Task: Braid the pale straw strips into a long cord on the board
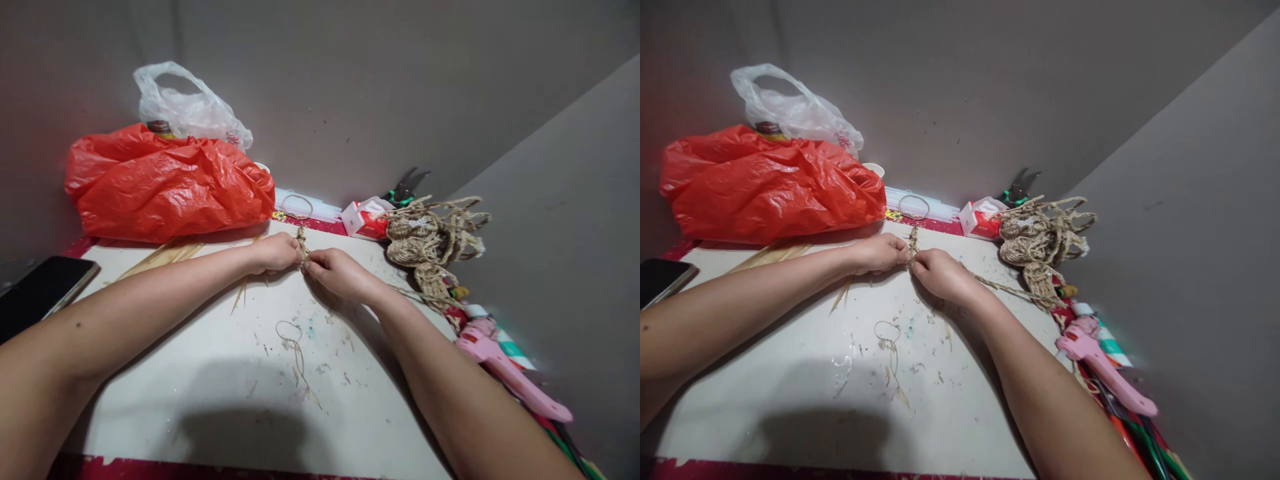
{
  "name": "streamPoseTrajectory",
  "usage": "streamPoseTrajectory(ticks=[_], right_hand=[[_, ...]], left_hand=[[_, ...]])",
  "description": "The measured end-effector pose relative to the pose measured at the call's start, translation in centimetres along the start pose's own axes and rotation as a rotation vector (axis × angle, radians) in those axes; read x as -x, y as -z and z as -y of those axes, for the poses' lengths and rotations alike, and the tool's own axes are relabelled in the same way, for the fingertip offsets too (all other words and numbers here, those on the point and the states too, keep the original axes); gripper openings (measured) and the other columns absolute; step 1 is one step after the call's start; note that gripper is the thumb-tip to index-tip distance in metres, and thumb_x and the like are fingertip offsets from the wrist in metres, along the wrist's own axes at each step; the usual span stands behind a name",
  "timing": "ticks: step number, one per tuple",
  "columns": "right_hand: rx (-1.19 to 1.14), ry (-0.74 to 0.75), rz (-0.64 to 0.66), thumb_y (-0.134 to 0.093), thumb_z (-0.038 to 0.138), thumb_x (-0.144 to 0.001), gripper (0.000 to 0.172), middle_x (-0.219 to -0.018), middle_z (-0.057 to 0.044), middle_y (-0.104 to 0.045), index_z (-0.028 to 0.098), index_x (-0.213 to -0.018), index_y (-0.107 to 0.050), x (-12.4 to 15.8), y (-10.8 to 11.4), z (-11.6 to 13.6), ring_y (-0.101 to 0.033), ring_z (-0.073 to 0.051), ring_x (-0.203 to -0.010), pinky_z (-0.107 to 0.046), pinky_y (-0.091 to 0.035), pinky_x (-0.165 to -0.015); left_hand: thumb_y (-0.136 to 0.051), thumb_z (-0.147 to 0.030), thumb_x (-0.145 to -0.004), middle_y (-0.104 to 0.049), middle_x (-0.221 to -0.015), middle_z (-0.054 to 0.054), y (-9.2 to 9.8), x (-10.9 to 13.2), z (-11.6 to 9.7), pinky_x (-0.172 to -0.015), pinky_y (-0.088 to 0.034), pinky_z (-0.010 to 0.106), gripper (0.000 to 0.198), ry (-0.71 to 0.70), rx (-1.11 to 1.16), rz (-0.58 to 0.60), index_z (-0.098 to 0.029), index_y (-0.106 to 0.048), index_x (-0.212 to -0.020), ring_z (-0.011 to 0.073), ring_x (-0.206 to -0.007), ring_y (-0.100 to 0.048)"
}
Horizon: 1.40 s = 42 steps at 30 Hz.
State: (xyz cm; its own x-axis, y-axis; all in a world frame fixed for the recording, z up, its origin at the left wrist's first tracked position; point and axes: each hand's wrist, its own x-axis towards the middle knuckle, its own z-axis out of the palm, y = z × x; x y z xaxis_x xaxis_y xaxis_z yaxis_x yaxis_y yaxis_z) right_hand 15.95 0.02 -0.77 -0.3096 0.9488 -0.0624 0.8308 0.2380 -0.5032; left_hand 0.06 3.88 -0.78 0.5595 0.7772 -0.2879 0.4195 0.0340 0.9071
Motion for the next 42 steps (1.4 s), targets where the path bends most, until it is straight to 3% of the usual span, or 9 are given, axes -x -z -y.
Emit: streamPoseTrajectory(ticks=[6,13,23,28,30,35,37,40,42], right_hand=[[0.176,-0.005,-0.057,-0.043,0.027,-0.080,0.020,-0.063,-0.003,-0.057,0.017,-0.068,-0.054,0.6,0.3,0.7,-0.043,-0.012,-0.056,-0.024,-0.026,-0.052],[0.116,-0.063,0.000,-0.042,0.023,-0.077,0.021,-0.054,-0.001,-0.050,0.017,-0.060,-0.052,1.4,2.0,2.1,-0.041,-0.012,-0.052,-0.024,-0.028,-0.050],[-0.106,-0.177,0.061,-0.043,0.019,-0.078,0.023,-0.043,-0.002,-0.056,0.018,-0.057,-0.051,1.6,-0.6,3.2,-0.046,-0.012,-0.034,-0.024,-0.031,-0.042],[-0.169,-0.124,0.033,-0.046,0.018,-0.079,0.026,-0.040,-0.001,-0.055,0.019,-0.053,-0.049,1.8,-0.9,3.4,-0.047,-0.012,-0.034,-0.023,-0.033,-0.040],[-0.201,-0.079,0.133,-0.044,0.020,-0.081,0.028,-0.043,-0.001,-0.056,0.018,-0.053,-0.049,2.3,-0.5,4.1,-0.048,-0.011,-0.036,-0.022,-0.035,-0.041],[-0.419,0.005,0.590,-0.050,0.038,-0.083,0.029,-0.056,-0.003,-0.062,0.015,-0.067,-0.058,3.5,2.4,4.6,-0.054,-0.011,-0.047,-0.022,-0.042,-0.047],[-0.496,-0.055,0.402,-0.052,0.046,-0.081,0.034,-0.052,-0.002,-0.058,0.015,-0.067,-0.057,3.1,3.5,3.6,-0.052,-0.010,-0.044,-0.022,-0.039,-0.044],[-0.488,-0.160,-0.161,-0.054,0.046,-0.080,0.033,-0.052,-0.001,-0.054,0.017,-0.065,-0.054,1.7,3.4,1.8,-0.048,-0.009,-0.045,-0.021,-0.036,-0.043],[-0.492,-0.170,-0.261,-0.056,0.042,-0.080,0.028,-0.058,-0.002,-0.056,0.017,-0.067,-0.055,0.8,2.4,1.2,-0.048,-0.009,-0.050,-0.020,-0.035,-0.044]], left_hand=[[-0.057,-0.026,-0.072,-0.027,-0.035,-0.007,-0.5,-0.3,0.4,-0.037,-0.012,0.023,0.024,-0.003,-0.029,-0.069,-0.019,-0.043,-0.055,0.0057,-0.030,-0.023],[-0.057,-0.025,-0.071,-0.027,-0.032,-0.008,-0.6,0.1,0.1,-0.035,-0.012,0.022,0.023,0.001,0.006,-0.098,-0.018,-0.044,-0.054,0.0048,-0.028,-0.022],[-0.058,-0.020,-0.070,-0.028,-0.035,-0.008,-0.2,0.1,0.2,-0.036,-0.013,0.022,0.021,0.016,0.224,-0.031,-0.018,-0.044,-0.054,0.0043,-0.031,-0.020],[-0.059,-0.015,-0.066,-0.030,-0.035,-0.008,-0.5,0.4,0.0,-0.037,-0.013,0.022,0.016,0.021,0.275,-0.048,-0.017,-0.046,-0.057,0.0038,-0.031,-0.021],[-0.056,-0.013,-0.068,-0.029,-0.034,-0.008,-0.4,0.4,-0.1,-0.037,-0.012,0.022,0.018,0.025,0.306,-0.043,-0.017,-0.044,-0.055,0.0038,-0.031,-0.020],[-0.052,-0.012,-0.073,-0.025,-0.033,-0.008,0.1,0.5,-0.3,-0.037,-0.010,0.022,0.028,0.029,0.407,0.034,-0.018,-0.036,-0.052,0.0031,-0.030,-0.017],[-0.051,-0.011,-0.074,-0.023,-0.034,-0.009,0.4,0.4,-0.3,-0.037,-0.009,0.022,0.028,0.036,0.447,0.062,-0.018,-0.035,-0.052,0.0028,-0.031,-0.016],[-0.050,-0.009,-0.074,-0.022,-0.035,-0.009,0.5,0.4,-0.4,-0.037,-0.009,0.021,0.027,0.034,0.478,0.089,-0.018,-0.035,-0.054,0.0026,-0.031,-0.015],[-0.050,-0.008,-0.074,-0.023,-0.036,-0.009,0.5,0.4,-0.4,-0.037,-0.009,0.021,0.026,0.031,0.487,0.101,-0.018,-0.037,-0.054,0.0024,-0.031,-0.015]])
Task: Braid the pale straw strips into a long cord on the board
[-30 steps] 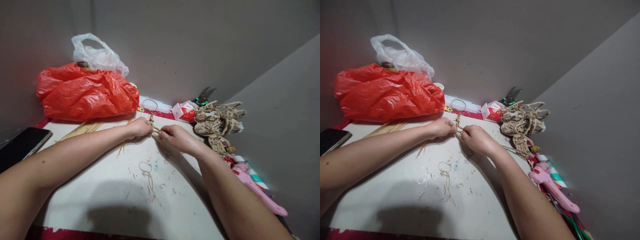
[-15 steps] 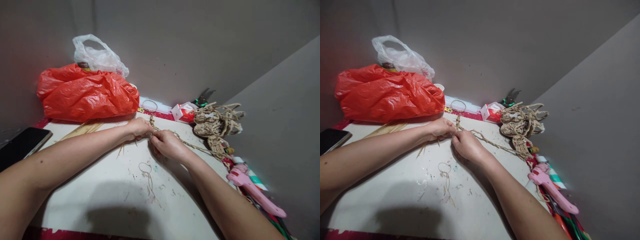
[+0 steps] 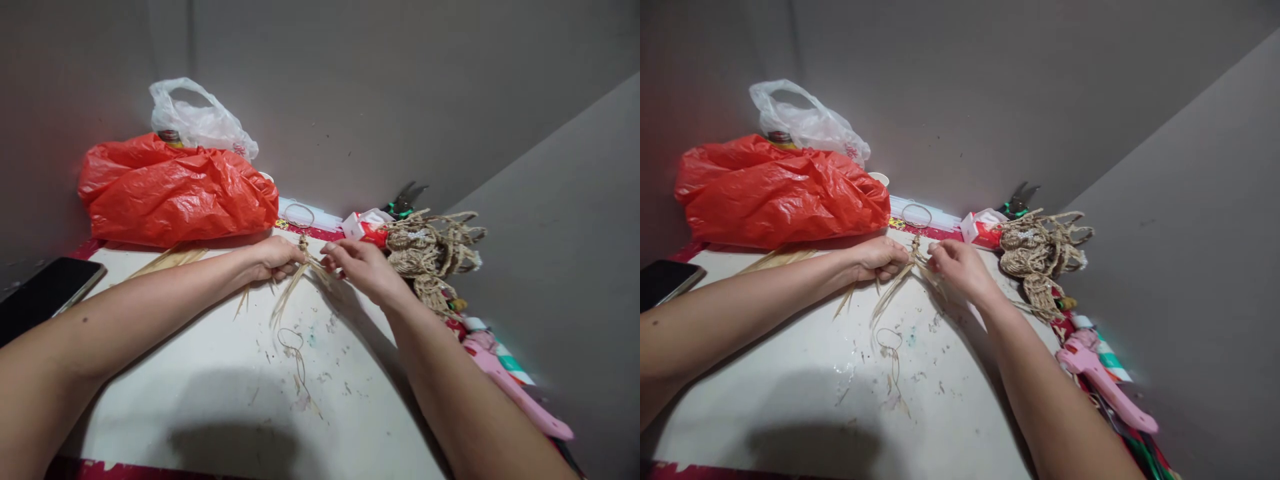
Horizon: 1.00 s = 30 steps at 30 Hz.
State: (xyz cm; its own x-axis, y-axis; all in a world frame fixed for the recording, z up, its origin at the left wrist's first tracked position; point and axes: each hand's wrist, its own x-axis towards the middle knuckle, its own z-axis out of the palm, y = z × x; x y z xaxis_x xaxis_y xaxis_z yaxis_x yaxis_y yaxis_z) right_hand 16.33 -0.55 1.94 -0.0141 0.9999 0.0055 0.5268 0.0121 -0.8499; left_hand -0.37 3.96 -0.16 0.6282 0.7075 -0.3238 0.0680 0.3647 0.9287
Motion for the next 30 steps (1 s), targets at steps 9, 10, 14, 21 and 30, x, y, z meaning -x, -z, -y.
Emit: streamPoseTrajectory(ticks=[9,10,14,21,30], right_hand=[[-0.444,-0.373,0.487,-0.054,0.044,-0.080,0.033,-0.044,0.010,-0.023,0.017,-0.064,-0.045,-0.6,-1.8,-1.2,-0.012,-0.002,-0.035,-0.016,-0.008,-0.032],[-0.478,-0.387,0.525,-0.055,0.042,-0.079,0.032,-0.044,0.010,-0.023,0.017,-0.063,-0.045,-0.8,-1.5,-1.4,-0.012,-0.002,-0.035,-0.015,-0.007,-0.032],[-0.602,-0.423,0.601,-0.056,0.035,-0.079,0.036,-0.044,0.009,-0.024,0.018,-0.055,-0.036,-1.3,-1.1,-2.0,-0.012,-0.002,-0.036,-0.015,-0.007,-0.032],[-0.659,-0.455,0.396,-0.058,0.025,-0.074,0.020,-0.042,0.011,-0.022,0.014,-0.061,-0.048,-0.8,-1.8,-1.6,-0.014,-0.002,-0.034,-0.014,-0.009,-0.032],[-0.706,-0.466,0.286,-0.057,0.020,-0.071,0.028,-0.039,0.010,-0.023,0.017,-0.051,-0.037,0.0,-3.4,-0.9,-0.014,-0.002,-0.033,-0.015,-0.010,-0.031]], left_hand=[[-0.050,-0.012,-0.075,-0.023,-0.035,-0.009,-0.1,0.3,0.0,-0.037,-0.009,0.022,0.023,-0.020,-0.092,0.036,-0.015,-0.044,-0.053,0.0027,-0.031,-0.015],[-0.050,-0.013,-0.075,-0.023,-0.034,-0.009,-0.2,0.3,0.0,-0.037,-0.010,0.022,0.023,-0.034,-0.122,0.026,-0.015,-0.045,-0.054,0.0029,-0.031,-0.015],[-0.053,-0.012,-0.073,-0.029,-0.035,-0.008,-0.2,0.2,0.2,-0.036,-0.012,0.021,0.021,-0.143,-0.261,-0.069,-0.017,-0.044,-0.055,0.0036,-0.031,-0.020],[-0.045,-0.018,-0.076,-0.028,-0.039,-0.007,0.0,0.7,-0.6,-0.035,-0.015,0.022,0.019,-0.156,-0.396,0.000,-0.015,-0.053,-0.059,0.0045,-0.031,-0.020],[-0.046,-0.019,-0.074,-0.051,-0.049,-0.001,-2.2,1.9,0.1,-0.039,-0.032,0.021,0.007,-0.061,-0.636,-0.187,-0.015,-0.052,-0.074,0.0091,-0.036,-0.043]])
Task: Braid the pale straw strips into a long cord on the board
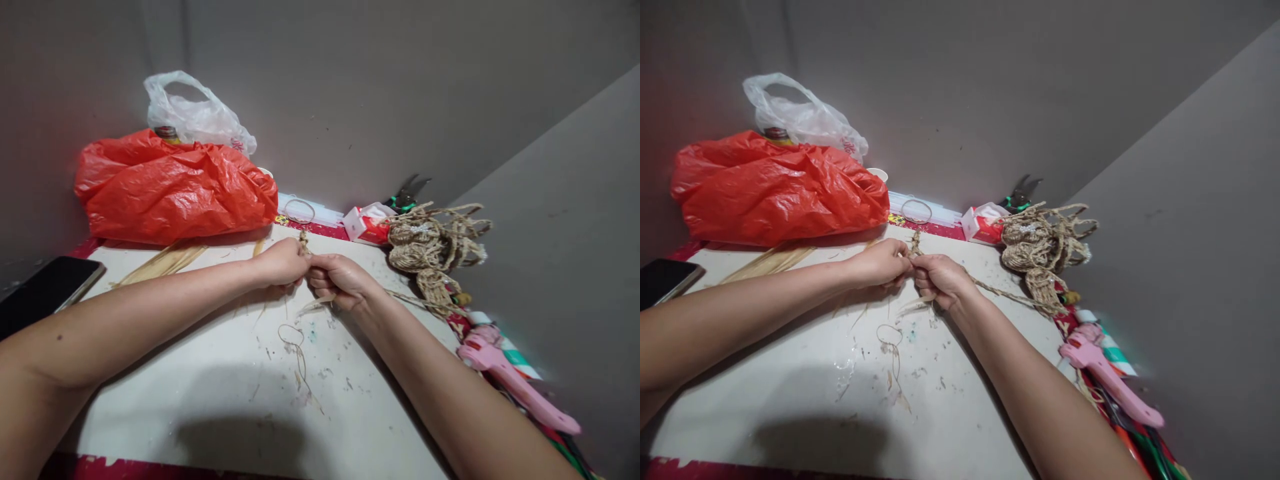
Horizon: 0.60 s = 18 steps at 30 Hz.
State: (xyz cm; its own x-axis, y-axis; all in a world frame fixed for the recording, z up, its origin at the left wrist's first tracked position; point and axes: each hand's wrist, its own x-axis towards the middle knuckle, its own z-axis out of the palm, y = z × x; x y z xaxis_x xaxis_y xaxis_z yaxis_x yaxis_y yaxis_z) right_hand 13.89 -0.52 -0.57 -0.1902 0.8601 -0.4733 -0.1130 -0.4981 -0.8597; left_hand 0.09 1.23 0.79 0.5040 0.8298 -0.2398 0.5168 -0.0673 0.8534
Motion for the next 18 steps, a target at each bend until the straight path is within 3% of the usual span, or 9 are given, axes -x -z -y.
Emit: streamPoseTrajectory(ticks=[6,8,10,13,17,18], right_hand=[[0.011,0.055,-0.047,-0.057,0.016,-0.067,0.029,-0.038,0.010,-0.024,0.017,-0.049,-0.034,0.1,-0.3,-0.3,-0.017,-0.001,-0.033,-0.015,-0.013,-0.032],[0.017,0.056,-0.048,-0.057,0.015,-0.066,0.029,-0.038,0.010,-0.023,0.018,-0.049,-0.034,0.0,-0.1,-0.5,-0.017,-0.002,-0.033,-0.015,-0.013,-0.032],[-0.001,0.039,-0.021,-0.057,0.015,-0.066,0.029,-0.039,0.010,-0.023,0.018,-0.050,-0.034,-0.1,0.2,-0.4,-0.016,-0.002,-0.033,-0.015,-0.012,-0.032],[-0.012,0.015,0.035,-0.058,0.015,-0.067,0.024,-0.041,0.010,-0.022,0.016,-0.054,-0.039,-0.1,0.6,0.0,-0.014,-0.001,-0.035,-0.015,-0.010,-0.033],[0.028,0.000,0.104,-0.059,0.017,-0.072,0.012,-0.042,0.011,-0.021,0.012,-0.065,-0.050,-0.1,1.0,0.4,-0.012,-0.001,-0.036,-0.014,-0.010,-0.033],[0.033,0.002,0.114,-0.059,0.018,-0.072,0.011,-0.043,0.011,-0.021,0.012,-0.066,-0.051,-0.1,1.0,0.4,-0.012,-0.001,-0.036,-0.014,-0.010,-0.033]], left_hand=[[-0.047,-0.014,-0.073,-0.063,-0.070,0.008,-1.0,0.6,0.2,-0.056,-0.041,0.023,0.018,-0.157,-0.310,-0.215,-0.013,-0.055,-0.088,0.0150,-0.060,-0.057],[-0.048,-0.014,-0.072,-0.063,-0.068,0.007,-0.9,0.7,0.1,-0.055,-0.040,0.023,0.019,-0.150,-0.284,-0.172,-0.013,-0.055,-0.090,0.0144,-0.057,-0.057],[-0.048,-0.015,-0.073,-0.062,-0.060,0.004,-0.3,0.6,-0.1,-0.050,-0.039,0.022,0.019,-0.100,-0.183,-0.044,-0.014,-0.054,-0.091,0.0129,-0.049,-0.054],[-0.049,-0.020,-0.074,-0.057,-0.051,0.001,1.0,-0.2,-0.1,-0.045,-0.037,0.021,0.010,-0.043,-0.053,0.073,-0.013,-0.056,-0.080,0.0112,-0.041,-0.050],[-0.052,-0.019,-0.073,-0.055,-0.052,0.000,2.2,-1.6,0.5,-0.045,-0.033,0.019,0.013,-0.128,0.004,-0.228,-0.013,-0.053,-0.061,0.0068,-0.043,-0.046],[-0.052,-0.018,-0.073,-0.054,-0.053,0.000,2.2,-1.9,0.8,-0.045,-0.033,0.018,0.014,-0.145,0.024,-0.258,-0.013,-0.052,-0.060,0.0062,-0.044,-0.045]])
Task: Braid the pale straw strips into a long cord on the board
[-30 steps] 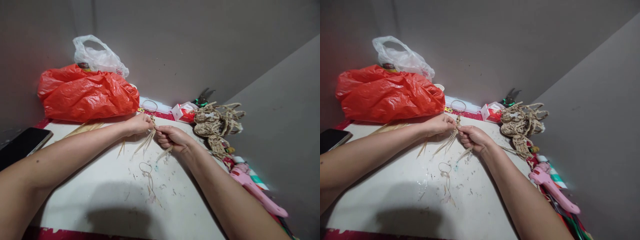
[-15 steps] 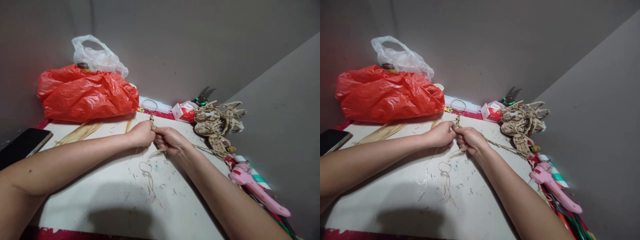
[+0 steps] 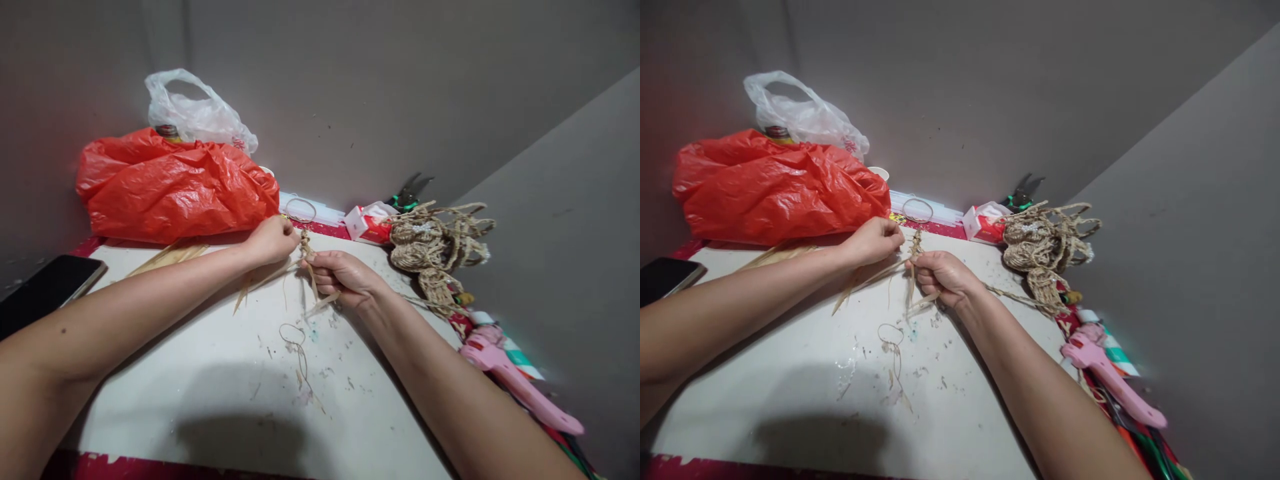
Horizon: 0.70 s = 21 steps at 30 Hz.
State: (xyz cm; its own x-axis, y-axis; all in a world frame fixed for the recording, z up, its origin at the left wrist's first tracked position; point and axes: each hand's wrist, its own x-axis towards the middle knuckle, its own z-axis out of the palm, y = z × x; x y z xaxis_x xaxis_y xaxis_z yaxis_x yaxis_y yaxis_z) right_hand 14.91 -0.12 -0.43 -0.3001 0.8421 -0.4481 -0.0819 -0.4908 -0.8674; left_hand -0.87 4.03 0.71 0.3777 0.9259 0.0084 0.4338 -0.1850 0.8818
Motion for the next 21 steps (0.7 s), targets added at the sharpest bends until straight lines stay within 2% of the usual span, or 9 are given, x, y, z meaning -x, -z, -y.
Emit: streamPoseTrajectory(ticks=[1,5,7,11,15,18,21], right_hand=[[0.003,0.006,0.008,-0.059,0.018,-0.073,0.012,-0.043,0.011,-0.021,0.012,-0.066,-0.052,0.0,0.0,0.0,-0.012,-0.001,-0.036,-0.014,-0.011,-0.033],[0.043,0.005,0.058,-0.060,0.020,-0.073,0.015,-0.043,0.011,-0.021,0.012,-0.065,-0.051,0.1,0.2,0.2,-0.011,-0.001,-0.037,-0.013,-0.010,-0.033],[0.061,0.006,0.074,-0.062,0.021,-0.072,0.016,-0.043,0.011,-0.021,0.012,-0.064,-0.051,0.1,0.4,0.3,-0.010,-0.001,-0.037,-0.013,-0.009,-0.033],[0.133,-0.015,0.096,-0.065,0.026,-0.071,0.018,-0.043,0.011,-0.022,0.013,-0.068,-0.053,0.2,1.0,0.5,-0.011,-0.002,-0.037,-0.014,-0.008,-0.034],[0.297,-0.022,0.099,-0.064,0.033,-0.072,0.022,-0.043,0.011,-0.024,0.013,-0.071,-0.055,0.3,1.5,0.6,-0.012,-0.002,-0.038,-0.016,-0.008,-0.035],[0.463,0.037,0.076,-0.063,0.035,-0.072,0.023,-0.043,0.009,-0.028,0.013,-0.072,-0.057,0.3,1.6,0.5,-0.017,-0.003,-0.038,-0.018,-0.011,-0.036],[0.669,0.156,-0.003,-0.061,0.035,-0.073,0.022,-0.048,0.006,-0.038,0.013,-0.071,-0.058,0.3,1.5,0.2,-0.026,-0.005,-0.042,-0.019,-0.019,-0.039]], left_hand=[[-0.051,-0.017,-0.074,-0.054,-0.053,0.000,-0.2,0.0,0.2,-0.045,-0.033,0.018,0.016,0.012,0.036,0.022,-0.013,-0.052,-0.059,0.0061,-0.045,-0.045],[-0.043,-0.018,-0.079,-0.048,-0.048,-0.001,-1.1,0.5,0.4,-0.039,-0.026,0.020,0.023,0.207,0.253,0.320,-0.015,-0.049,-0.057,0.0054,-0.037,-0.037],[-0.045,-0.019,-0.078,-0.041,-0.045,-0.003,-1.2,0.7,0.3,-0.037,-0.018,0.021,0.023,0.237,0.301,0.375,-0.016,-0.045,-0.055,0.0041,-0.034,-0.028],[-0.049,-0.021,-0.077,-0.028,-0.042,-0.006,-0.6,0.6,0.3,-0.036,-0.010,0.023,0.021,0.174,0.271,0.406,-0.016,-0.049,-0.056,0.0037,-0.032,-0.018],[-0.052,-0.022,-0.076,-0.025,-0.040,-0.006,-0.2,0.3,0.5,-0.037,-0.008,0.025,0.019,0.150,0.179,0.419,-0.015,-0.056,-0.059,0.0039,-0.032,-0.015],[-0.053,-0.026,-0.075,-0.026,-0.041,-0.006,-0.4,0.2,0.7,-0.037,-0.009,0.024,0.019,0.173,0.139,0.410,-0.016,-0.057,-0.059,0.0041,-0.032,-0.016],[-0.056,-0.034,-0.074,-0.027,-0.040,-0.006,-0.8,0.2,1.1,-0.037,-0.009,0.023,0.022,0.179,0.091,0.358,-0.016,-0.057,-0.061,0.0041,-0.031,-0.018]])
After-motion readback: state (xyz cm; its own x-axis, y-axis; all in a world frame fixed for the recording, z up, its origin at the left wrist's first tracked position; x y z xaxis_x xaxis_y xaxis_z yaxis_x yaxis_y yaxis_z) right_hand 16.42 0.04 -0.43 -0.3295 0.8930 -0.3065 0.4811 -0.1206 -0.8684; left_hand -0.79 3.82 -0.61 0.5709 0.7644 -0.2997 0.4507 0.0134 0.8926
